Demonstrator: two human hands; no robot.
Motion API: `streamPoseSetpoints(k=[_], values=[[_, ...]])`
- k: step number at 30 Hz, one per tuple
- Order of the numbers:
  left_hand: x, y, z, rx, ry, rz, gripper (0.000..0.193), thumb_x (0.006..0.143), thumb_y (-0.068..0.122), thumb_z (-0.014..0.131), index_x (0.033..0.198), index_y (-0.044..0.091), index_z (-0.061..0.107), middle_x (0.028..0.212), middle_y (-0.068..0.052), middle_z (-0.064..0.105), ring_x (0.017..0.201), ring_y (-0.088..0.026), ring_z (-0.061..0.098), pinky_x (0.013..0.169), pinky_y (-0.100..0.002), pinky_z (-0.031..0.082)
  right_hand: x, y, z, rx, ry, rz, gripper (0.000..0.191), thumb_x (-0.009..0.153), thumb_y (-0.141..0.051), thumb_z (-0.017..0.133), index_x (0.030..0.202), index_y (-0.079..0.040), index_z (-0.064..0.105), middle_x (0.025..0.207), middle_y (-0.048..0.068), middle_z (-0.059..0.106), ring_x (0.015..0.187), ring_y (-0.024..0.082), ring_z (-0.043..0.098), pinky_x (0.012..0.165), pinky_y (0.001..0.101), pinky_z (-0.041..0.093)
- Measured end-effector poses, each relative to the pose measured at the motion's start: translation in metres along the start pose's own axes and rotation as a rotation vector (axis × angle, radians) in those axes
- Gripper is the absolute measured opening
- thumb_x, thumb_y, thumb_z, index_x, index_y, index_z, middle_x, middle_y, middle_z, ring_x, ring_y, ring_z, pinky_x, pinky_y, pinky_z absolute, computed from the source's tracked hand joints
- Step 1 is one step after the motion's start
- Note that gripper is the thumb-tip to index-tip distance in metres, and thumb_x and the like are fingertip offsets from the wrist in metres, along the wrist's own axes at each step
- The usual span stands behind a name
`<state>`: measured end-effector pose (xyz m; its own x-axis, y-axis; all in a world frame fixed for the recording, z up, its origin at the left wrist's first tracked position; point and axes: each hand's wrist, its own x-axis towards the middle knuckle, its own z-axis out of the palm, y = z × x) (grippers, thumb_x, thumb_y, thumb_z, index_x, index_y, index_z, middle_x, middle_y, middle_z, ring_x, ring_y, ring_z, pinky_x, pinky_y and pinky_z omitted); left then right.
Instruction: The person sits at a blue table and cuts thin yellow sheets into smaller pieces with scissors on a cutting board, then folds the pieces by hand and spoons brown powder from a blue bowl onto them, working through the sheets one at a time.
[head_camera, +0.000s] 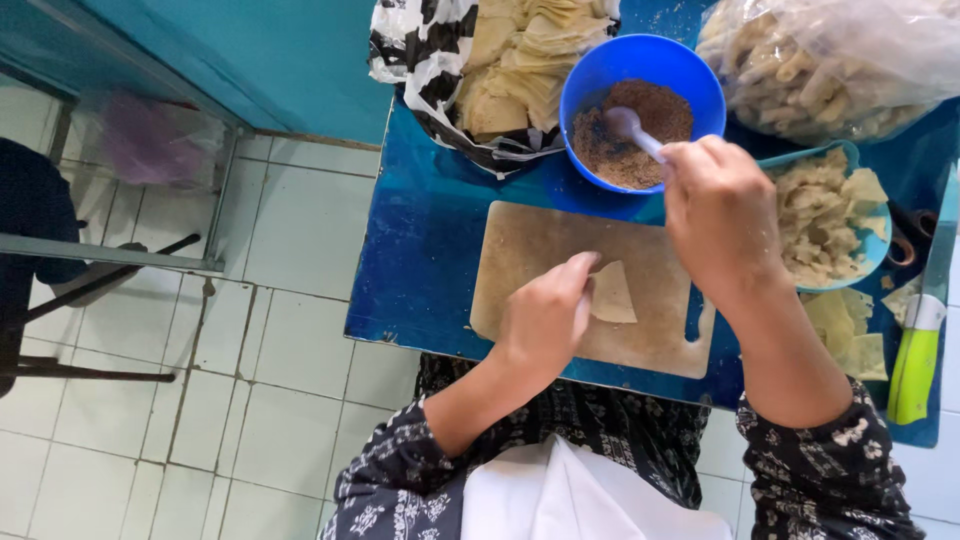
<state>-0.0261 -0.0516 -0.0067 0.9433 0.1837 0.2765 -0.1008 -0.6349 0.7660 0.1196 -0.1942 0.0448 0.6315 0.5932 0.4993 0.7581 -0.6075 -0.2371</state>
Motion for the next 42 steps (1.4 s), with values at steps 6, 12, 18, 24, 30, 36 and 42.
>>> streamPoseSetpoints(k=[6,12,18,24,30,36,42], values=[[-0.021,-0.019,-0.019,0.059,0.036,-0.024,0.025,0.091,0.006,0.068,0.116,0.006,0.062,0.100,-0.016,0.067,0.088,-0.036,0.068,0.073,-0.043,0.055,-0.009,-0.009,0.004,0.560,0.021,0.421,0.009,0.104,0.000,0.069,0.111,0.002,0.075,0.093,0.010,0.074,0.080,0.014,0.069,0.067,0.0259,0.050],[-0.024,-0.023,-0.045,0.002,0.036,-0.034,0.018,0.093,0.008,0.069,0.110,0.004,0.064,0.097,-0.015,0.068,0.087,-0.036,0.069,0.075,-0.043,0.055,-0.012,-0.001,0.008,0.999,0.228,0.613,0.010,0.105,0.003,0.068,0.112,0.010,0.072,0.095,0.014,0.072,0.076,0.014,0.069,0.068,0.0240,0.056],[-0.030,-0.049,-0.017,-0.051,0.052,-0.074,0.014,0.094,0.008,0.068,0.107,0.004,0.067,0.099,-0.016,0.069,0.086,-0.036,0.069,0.073,-0.041,0.055,-0.079,0.035,0.018,1.101,0.308,0.693,0.012,0.107,0.006,0.069,0.116,0.013,0.071,0.098,0.017,0.073,0.077,0.017,0.072,0.072,0.0267,0.058],[-0.055,-0.083,0.005,-0.078,0.034,-0.127,0.015,0.093,0.008,0.069,0.108,0.004,0.067,0.097,-0.013,0.070,0.082,-0.032,0.071,0.071,-0.039,0.056,-0.168,0.006,0.035,1.080,0.218,0.730,0.011,0.105,0.011,0.063,0.113,0.015,0.069,0.094,0.018,0.071,0.077,0.017,0.069,0.073,0.0245,0.056],[-0.028,-0.121,-0.004,-0.112,0.052,-0.103,0.019,0.094,0.005,0.069,0.113,0.004,0.066,0.099,-0.013,0.069,0.083,-0.029,0.071,0.071,-0.037,0.056,-0.170,-0.041,0.065,0.344,-0.023,0.640,0.015,0.089,0.008,0.070,0.103,0.012,0.073,0.081,0.017,0.067,0.061,0.022,0.053,0.056,0.0301,0.039],[-0.024,-0.154,0.019,-0.086,0.095,-0.017,0.023,0.095,0.003,0.069,0.117,0.005,0.065,0.099,-0.012,0.068,0.084,-0.030,0.070,0.073,-0.038,0.056,-0.180,-0.018,0.101,0.068,-0.023,-0.382,0.019,0.081,0.012,0.078,0.098,0.010,0.072,0.092,0.018,0.070,0.081,0.031,0.071,0.073,0.0415,0.058],[-0.045,-0.148,0.017,-0.133,0.100,0.007,0.023,0.096,0.002,0.069,0.118,0.005,0.064,0.100,-0.011,0.068,0.085,-0.028,0.070,0.073,-0.037,0.056,-0.210,-0.025,0.082,-0.028,-0.095,-0.492,0.021,0.079,0.011,0.080,0.099,0.009,0.074,0.092,0.019,0.070,0.085,0.030,0.071,0.077,0.0419,0.059]])
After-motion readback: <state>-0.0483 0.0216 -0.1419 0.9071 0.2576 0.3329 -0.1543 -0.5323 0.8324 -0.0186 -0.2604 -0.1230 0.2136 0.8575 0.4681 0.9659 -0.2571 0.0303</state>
